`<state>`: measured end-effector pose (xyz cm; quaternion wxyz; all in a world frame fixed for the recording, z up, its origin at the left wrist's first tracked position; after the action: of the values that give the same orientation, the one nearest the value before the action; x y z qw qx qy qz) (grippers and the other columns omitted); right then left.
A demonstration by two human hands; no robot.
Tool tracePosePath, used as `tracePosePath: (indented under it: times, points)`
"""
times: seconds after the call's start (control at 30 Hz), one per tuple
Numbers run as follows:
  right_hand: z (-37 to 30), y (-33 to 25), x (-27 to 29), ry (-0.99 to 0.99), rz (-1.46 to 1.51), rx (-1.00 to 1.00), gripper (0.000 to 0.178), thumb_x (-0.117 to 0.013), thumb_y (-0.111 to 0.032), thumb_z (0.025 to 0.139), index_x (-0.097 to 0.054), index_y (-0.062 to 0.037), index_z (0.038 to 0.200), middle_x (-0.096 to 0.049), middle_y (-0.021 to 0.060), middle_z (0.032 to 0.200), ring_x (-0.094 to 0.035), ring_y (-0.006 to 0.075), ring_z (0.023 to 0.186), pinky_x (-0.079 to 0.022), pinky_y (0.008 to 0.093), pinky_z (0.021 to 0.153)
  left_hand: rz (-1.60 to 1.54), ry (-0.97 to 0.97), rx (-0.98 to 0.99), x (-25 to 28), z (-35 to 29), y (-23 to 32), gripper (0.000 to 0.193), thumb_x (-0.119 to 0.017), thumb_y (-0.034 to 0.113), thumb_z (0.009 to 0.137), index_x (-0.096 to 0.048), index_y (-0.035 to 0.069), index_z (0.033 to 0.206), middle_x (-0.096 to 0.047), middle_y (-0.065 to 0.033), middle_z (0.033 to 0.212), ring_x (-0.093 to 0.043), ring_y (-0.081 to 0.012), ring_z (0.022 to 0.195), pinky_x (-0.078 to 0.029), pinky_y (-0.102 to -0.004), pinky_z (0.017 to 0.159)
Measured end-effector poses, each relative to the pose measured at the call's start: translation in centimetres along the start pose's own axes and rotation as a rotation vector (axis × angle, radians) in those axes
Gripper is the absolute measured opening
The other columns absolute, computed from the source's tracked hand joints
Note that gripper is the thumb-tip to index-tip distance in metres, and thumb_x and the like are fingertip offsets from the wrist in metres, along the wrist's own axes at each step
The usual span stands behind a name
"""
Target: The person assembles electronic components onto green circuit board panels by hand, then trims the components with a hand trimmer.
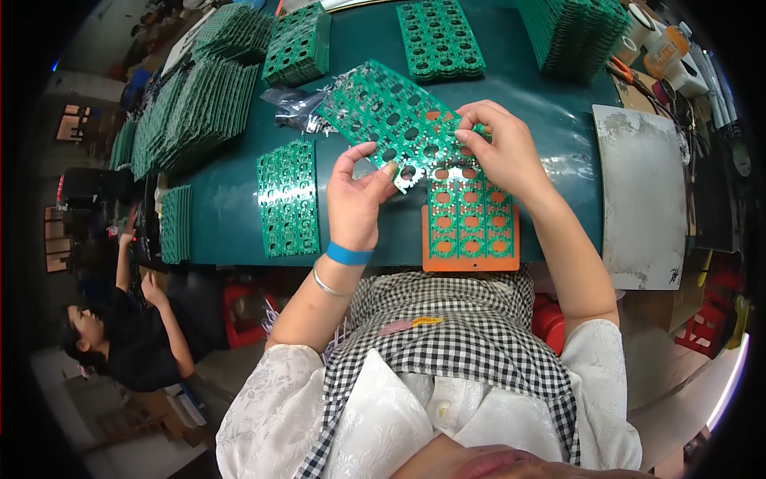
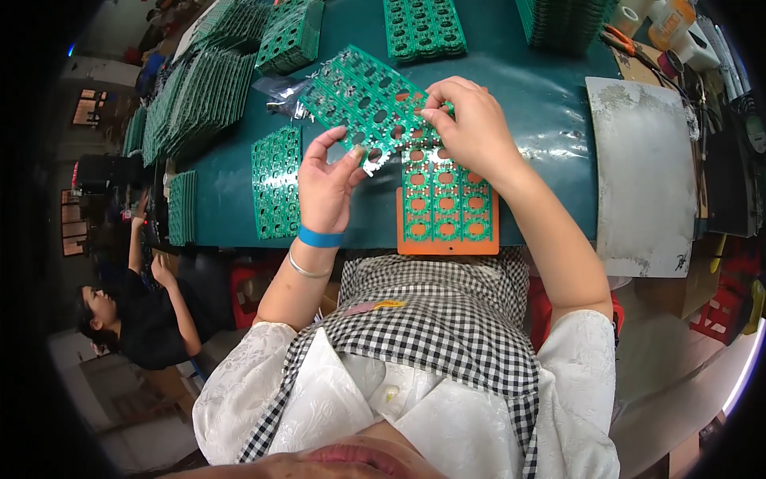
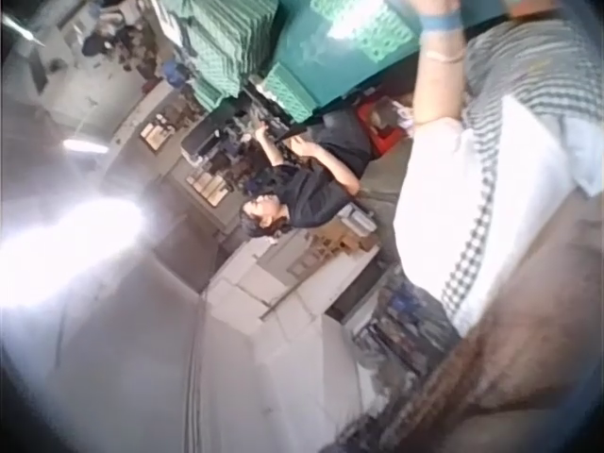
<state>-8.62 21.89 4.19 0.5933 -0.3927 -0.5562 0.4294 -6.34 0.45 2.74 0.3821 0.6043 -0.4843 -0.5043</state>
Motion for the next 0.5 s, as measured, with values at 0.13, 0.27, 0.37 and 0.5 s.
tracePosePath:
  times: [0.13,0.27,0.37,0.5]
  points:
    - [-0.8,-2.1,0.3,0.065,-0.008,0.278,0.007,-0.062,-0.007,0.085,-0.058,-0.0007,0.084,-0.063,0.0096,0.108,-0.061,0.0229,0.093,-0.049,0.0319,0.075,-0.006,-0.026,-0.275,-0.2,-1.3,3.9,0.045,-0.065,-0.004,0.084,-0.042,0.003,0.122,-0.059,-0.0113,0.104,-0.065,-0.0147,0.083,-0.054,-0.0245,0.067]
    - [-0.9,0.7,1.5,0.108,0.257,0.166,0.005,-0.059,-0.003,0.087,-0.055,-0.0008,0.085,-0.061,0.0068,0.111,-0.057,0.0106,0.087,-0.046,0.0231,0.073,0.219,-0.087,-0.288,2.7,2.6,3.8,0.046,-0.062,-0.011,0.081,-0.042,0.001,0.121,-0.045,-0.0119,0.12,-0.066,-0.0159,0.081,-0.056,-0.0255,0.066]
    - [-1.7,1.6,1.5,0.092,0.242,0.08,0.004,-0.058,-0.002,0.088,-0.055,-0.0006,0.086,-0.059,0.0058,0.11,-0.054,0.0071,0.085,-0.045,0.0217,0.074,0.143,-0.079,-0.248,4.2,2.6,5.4,0.046,-0.064,-0.01,0.081,-0.043,0.0,0.121,-0.047,-0.0122,0.119,-0.067,-0.0197,0.08,-0.057,-0.0272,0.066]
    - [-3.5,2.3,1.5,0.081,0.349,0.046,0.002,-0.056,-0.002,0.09,-0.054,-0.0006,0.091,-0.059,0.0072,0.107,-0.055,0.0081,0.082,-0.047,0.0228,0.075,0.067,0.043,-0.362,8.1,4.2,9.5,0.043,-0.065,-0.009,0.081,-0.046,-0.002,0.119,-0.051,-0.012,0.117,-0.068,-0.0241,0.081,-0.056,-0.0287,0.064]
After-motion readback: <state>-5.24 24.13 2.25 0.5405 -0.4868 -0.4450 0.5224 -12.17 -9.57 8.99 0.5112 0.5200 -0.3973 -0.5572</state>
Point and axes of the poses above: each hand's wrist, its own z-axis towards the middle knuckle, its own x-axis out of the back of the hand, y = z × x, the point moved 4 cm from there along z, towards the middle knuckle
